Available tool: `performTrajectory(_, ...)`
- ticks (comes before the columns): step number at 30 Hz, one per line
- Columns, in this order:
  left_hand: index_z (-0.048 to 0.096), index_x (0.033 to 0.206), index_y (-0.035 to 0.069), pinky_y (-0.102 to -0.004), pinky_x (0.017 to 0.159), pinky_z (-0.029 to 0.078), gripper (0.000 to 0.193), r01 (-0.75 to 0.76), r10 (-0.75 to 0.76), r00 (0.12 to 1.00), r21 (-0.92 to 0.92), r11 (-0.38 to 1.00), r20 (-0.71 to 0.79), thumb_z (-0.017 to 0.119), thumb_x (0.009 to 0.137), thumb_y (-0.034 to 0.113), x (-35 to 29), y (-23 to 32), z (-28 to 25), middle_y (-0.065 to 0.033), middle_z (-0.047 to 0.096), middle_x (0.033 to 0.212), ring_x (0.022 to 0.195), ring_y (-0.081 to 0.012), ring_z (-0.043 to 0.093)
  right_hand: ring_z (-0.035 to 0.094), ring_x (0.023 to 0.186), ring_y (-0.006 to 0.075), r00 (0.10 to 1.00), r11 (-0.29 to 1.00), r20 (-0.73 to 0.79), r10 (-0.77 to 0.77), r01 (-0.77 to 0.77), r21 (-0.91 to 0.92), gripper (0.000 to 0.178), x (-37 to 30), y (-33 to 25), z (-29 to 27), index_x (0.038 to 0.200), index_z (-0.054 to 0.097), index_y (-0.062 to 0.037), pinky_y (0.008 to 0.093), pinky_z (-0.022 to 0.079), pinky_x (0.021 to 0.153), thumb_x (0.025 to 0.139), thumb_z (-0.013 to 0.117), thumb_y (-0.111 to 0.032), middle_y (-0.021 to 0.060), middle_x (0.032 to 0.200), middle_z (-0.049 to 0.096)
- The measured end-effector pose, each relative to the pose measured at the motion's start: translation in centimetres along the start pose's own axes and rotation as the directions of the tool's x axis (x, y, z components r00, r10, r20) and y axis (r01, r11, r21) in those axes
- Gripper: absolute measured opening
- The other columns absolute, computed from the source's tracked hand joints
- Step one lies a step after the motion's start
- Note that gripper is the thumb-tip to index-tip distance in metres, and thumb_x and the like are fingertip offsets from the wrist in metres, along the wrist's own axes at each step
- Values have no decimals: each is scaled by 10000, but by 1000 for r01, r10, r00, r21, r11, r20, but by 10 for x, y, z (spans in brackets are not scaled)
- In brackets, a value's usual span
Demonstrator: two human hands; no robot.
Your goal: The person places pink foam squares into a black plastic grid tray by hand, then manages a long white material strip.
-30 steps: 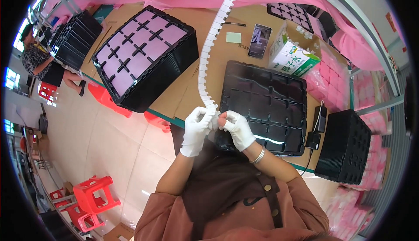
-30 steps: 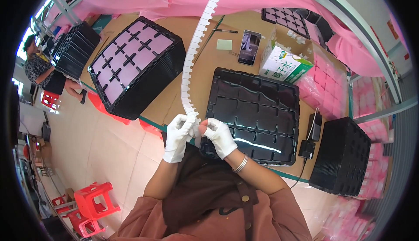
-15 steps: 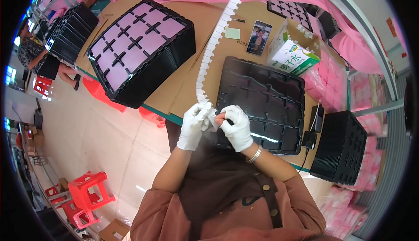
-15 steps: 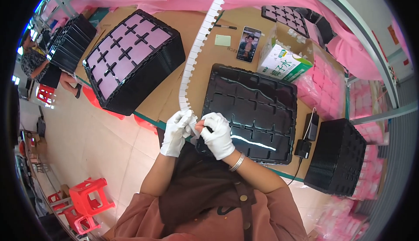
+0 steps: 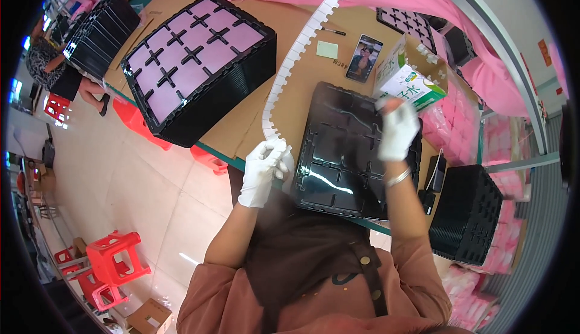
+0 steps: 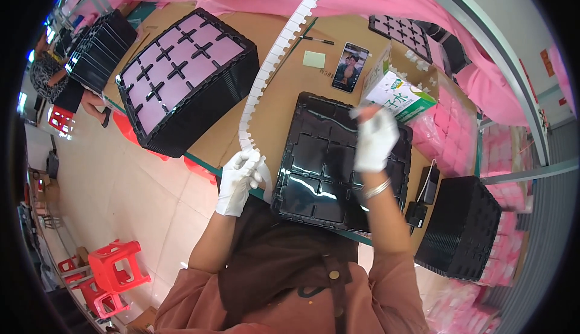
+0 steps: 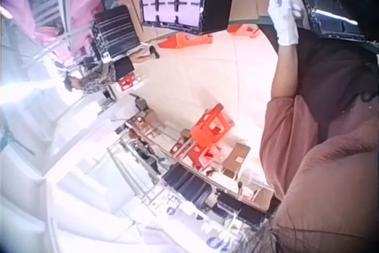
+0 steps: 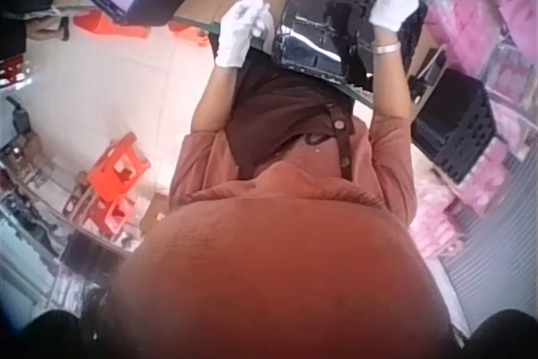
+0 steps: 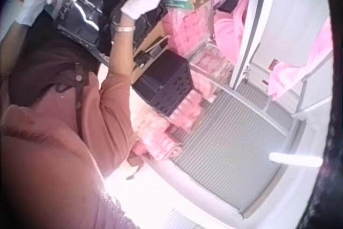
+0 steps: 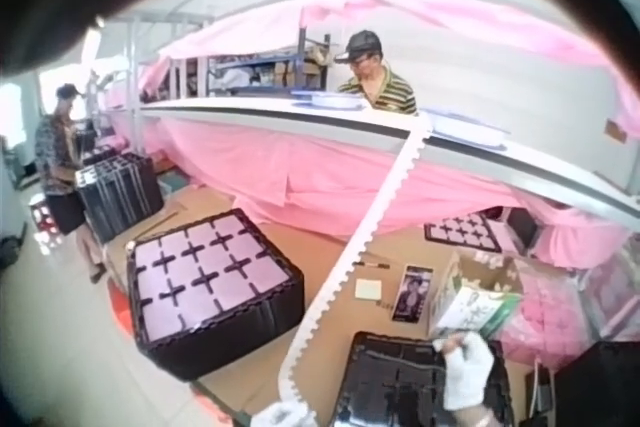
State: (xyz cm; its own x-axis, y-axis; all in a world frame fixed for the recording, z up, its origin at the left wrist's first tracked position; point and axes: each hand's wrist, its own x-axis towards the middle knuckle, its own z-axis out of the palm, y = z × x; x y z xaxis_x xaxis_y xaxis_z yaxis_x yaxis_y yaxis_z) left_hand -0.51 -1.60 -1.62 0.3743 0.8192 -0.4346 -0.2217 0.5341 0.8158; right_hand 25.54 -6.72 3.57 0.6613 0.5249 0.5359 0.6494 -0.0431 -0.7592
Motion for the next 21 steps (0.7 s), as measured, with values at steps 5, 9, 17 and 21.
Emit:
performTrajectory(5, 615, 997, 18, -151, 416, 373, 192, -19, 13, 997, 70, 997, 81, 639, 896, 179, -2, 0, -1, -82, 663, 908, 499, -53, 522, 594, 665, 182, 974, 977, -215, 63, -104, -185, 199, 139, 92, -48, 915, 650, -7, 326, 487, 663, 880, 594, -194, 116, 747, 639)
performTrajectory(9, 622, 963, 17, -153, 436, 374, 172, -20, 18, 998, 32, 999, 61, 633, 899, 177, -5, 2, 5, -51, 640, 812, 505, -56, 520, 636, 693, 221, 998, 882, 10, -63, 60, -467, 195, 133, 100, -44, 917, 652, 20, 360, 516, 691, 852, 620, -161, 154, 773, 649)
performTrajectory(17, 610, 869, 37, -172, 463, 343, 152, -68, 59, 990, 69, 995, 126, 621, 910, 183, -10, 7, 18, -19, 582, 613, 491, -43, 487, 584, 636, 181, 728, 985, 684, 47, -149, 91, 138, -66, -55, 17, 800, 597, -31, 303, 468, 604, 762, 693, -123, 91, 748, 581)
performTrajectory(21, 589, 812, 42, -181, 493, 356, 191, -93, 80, 990, 113, 989, 116, 644, 894, 205, -15, 7, 21, -15, 575, 629, 517, -48, 477, 568, 608, 204, 728, 982, 685, 34, -150, 111, 177, -83, -52, 27, 787, 588, -37, 318, 456, 573, 765, 713, -160, 95, 740, 566)
